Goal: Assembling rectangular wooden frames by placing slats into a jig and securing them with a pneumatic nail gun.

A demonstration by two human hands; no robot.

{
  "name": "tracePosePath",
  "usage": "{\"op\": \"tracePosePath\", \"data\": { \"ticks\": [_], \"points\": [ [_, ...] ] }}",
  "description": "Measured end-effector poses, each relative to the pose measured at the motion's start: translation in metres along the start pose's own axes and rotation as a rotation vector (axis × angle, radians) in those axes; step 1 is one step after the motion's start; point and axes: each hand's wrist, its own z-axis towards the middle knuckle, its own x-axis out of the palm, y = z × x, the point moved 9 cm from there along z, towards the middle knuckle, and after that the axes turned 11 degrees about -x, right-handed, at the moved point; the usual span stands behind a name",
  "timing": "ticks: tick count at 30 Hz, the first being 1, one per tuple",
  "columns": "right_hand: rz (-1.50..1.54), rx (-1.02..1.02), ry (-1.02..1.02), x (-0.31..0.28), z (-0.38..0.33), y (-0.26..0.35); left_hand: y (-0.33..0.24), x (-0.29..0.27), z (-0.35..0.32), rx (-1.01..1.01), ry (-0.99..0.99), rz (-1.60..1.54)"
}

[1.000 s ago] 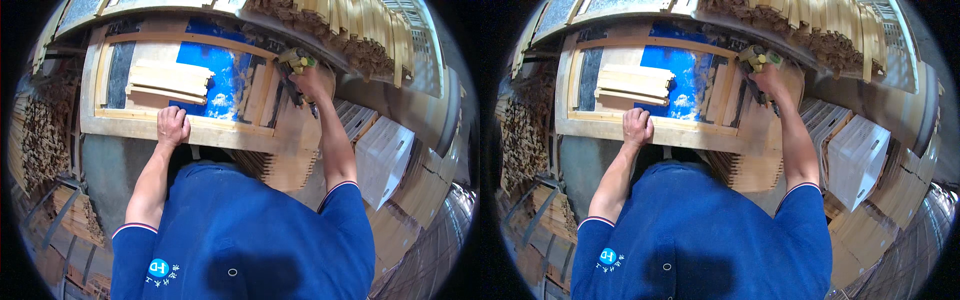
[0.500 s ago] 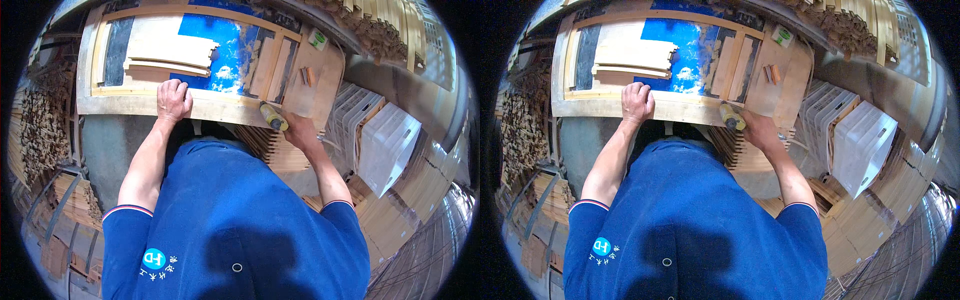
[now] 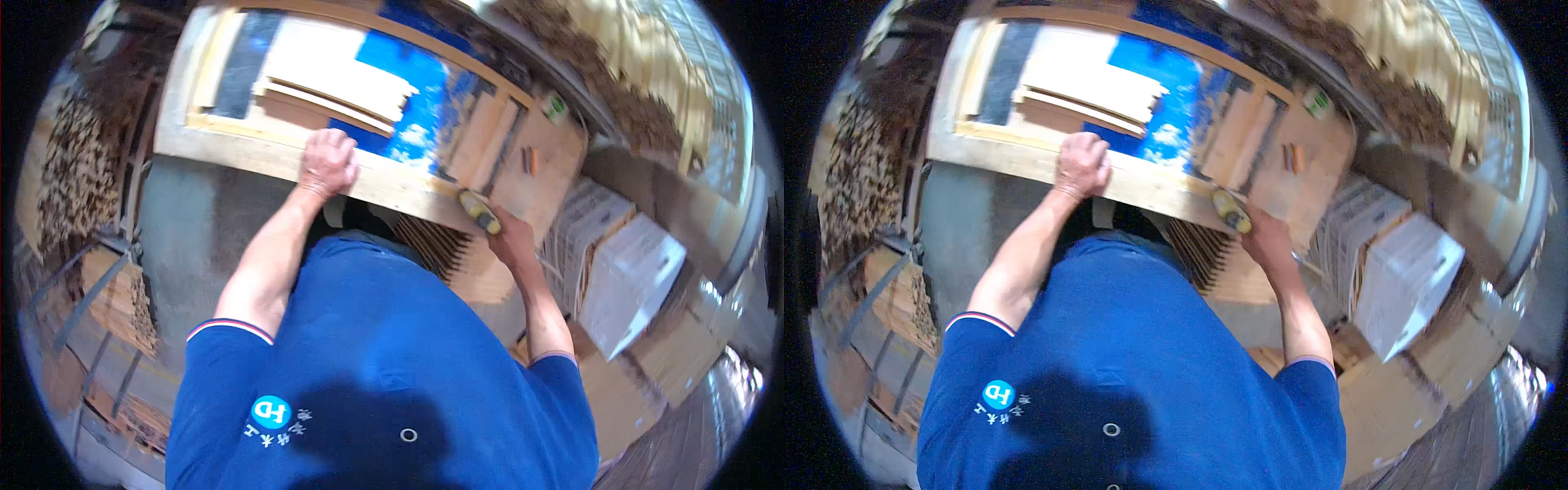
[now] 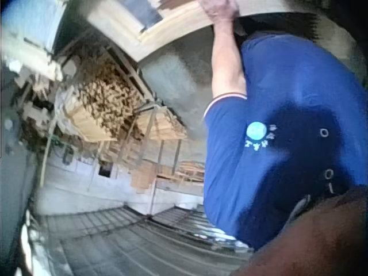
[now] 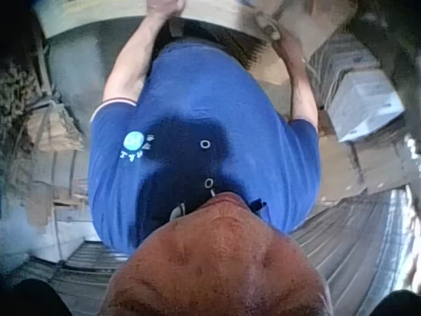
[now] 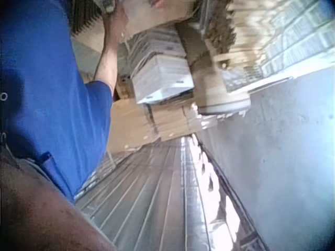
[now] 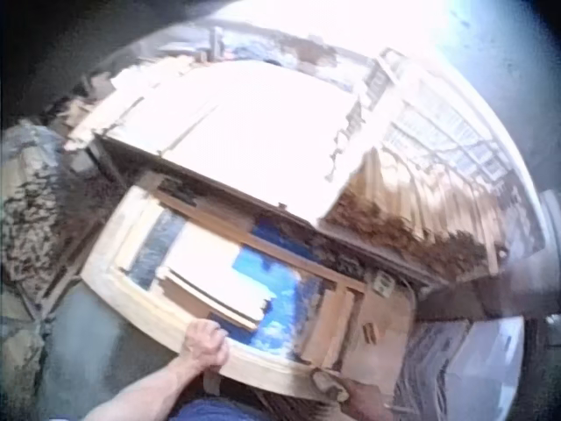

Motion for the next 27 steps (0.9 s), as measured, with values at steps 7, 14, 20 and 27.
{"op": "tracePosePath", "data": {
  "ticks": [7,14,20,27],
  "points": [
    [0.087,0.069,0.08,-0.012,0.023,0.004,-0.003,-0.007,0.001,0.059,0.071,-0.155],
    [0.494,0.136,0.179,-0.07,0.201,0.166,0.112,-0.064,0.009,-0.028,0.004,-0.082],
    [0.319,-0.177,0.077,-0.096,0.408,0.306,0.14,-0.068,0.015,-0.018,-0.018,-0.095],
    [0.287,-0.201,0.091,-0.07,0.519,0.343,0.146,-0.074,0.017,-0.041,-0.112,-0.147]
  ]
}}
